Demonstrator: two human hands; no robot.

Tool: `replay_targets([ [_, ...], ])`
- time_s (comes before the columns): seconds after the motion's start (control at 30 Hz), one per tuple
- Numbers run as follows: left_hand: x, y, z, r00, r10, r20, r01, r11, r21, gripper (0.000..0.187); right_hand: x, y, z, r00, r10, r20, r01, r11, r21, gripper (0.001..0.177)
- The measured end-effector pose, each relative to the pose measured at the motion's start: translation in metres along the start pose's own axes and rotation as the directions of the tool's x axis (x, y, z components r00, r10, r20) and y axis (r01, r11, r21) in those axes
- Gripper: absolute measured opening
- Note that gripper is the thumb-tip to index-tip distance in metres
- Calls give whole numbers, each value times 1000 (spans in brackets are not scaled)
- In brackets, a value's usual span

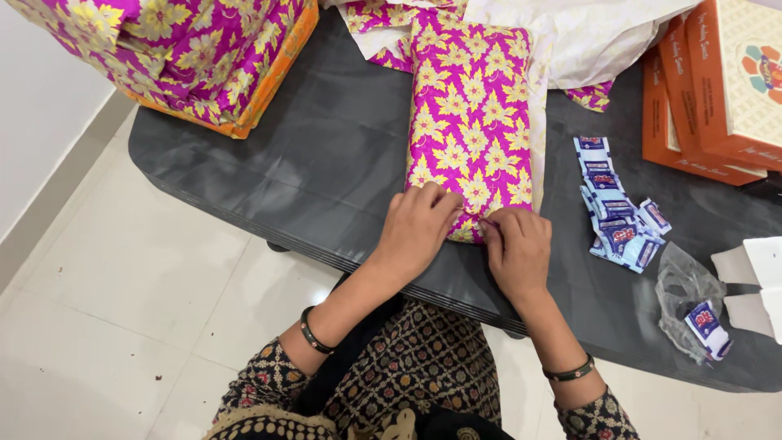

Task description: The person wraps a rectangular box with floral-patterned wrapping paper on a table. They fold the paper edges, smooth the surface, and secure the package with adhesive tape. The wrapped box is then placed aside, and the person begins wrapping another box.

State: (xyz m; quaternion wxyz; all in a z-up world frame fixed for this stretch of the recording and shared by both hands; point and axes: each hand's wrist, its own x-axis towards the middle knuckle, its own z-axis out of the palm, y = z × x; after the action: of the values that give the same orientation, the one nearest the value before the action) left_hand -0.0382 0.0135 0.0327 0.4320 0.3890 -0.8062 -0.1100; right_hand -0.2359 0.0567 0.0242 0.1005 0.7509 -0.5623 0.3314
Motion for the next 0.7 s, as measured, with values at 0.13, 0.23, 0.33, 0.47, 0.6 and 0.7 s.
replay_targets([
  [0.13,10,-3,-1,995,-89,49,91,995,-28,13,2,-2,0,999,35,-5,-35,999,8,15],
  [0.23,15,-3,-3,988,-148,45,151,986,-70,16,6,-4,-1,990,140,-14,-139,987,85,15],
  [0.33,17,-3,-3,975,-211,63,218,968,-123,18,9,-5,-3,942,332,47,-334,918,213,15],
  [0.47,19,-3,-3,966,-248,74,257,954,-157,18,15,-8,-5,928,364,77,-372,907,196,16],
  [0.6,19,-4,-1,967,-240,80,247,964,-97,14,22,-9,-8,902,411,134,-432,868,245,15],
  [0.7,11,0,-1,993,-118,5,118,993,-28,17,27,-9,-12,887,420,193,-458,852,254,15],
])
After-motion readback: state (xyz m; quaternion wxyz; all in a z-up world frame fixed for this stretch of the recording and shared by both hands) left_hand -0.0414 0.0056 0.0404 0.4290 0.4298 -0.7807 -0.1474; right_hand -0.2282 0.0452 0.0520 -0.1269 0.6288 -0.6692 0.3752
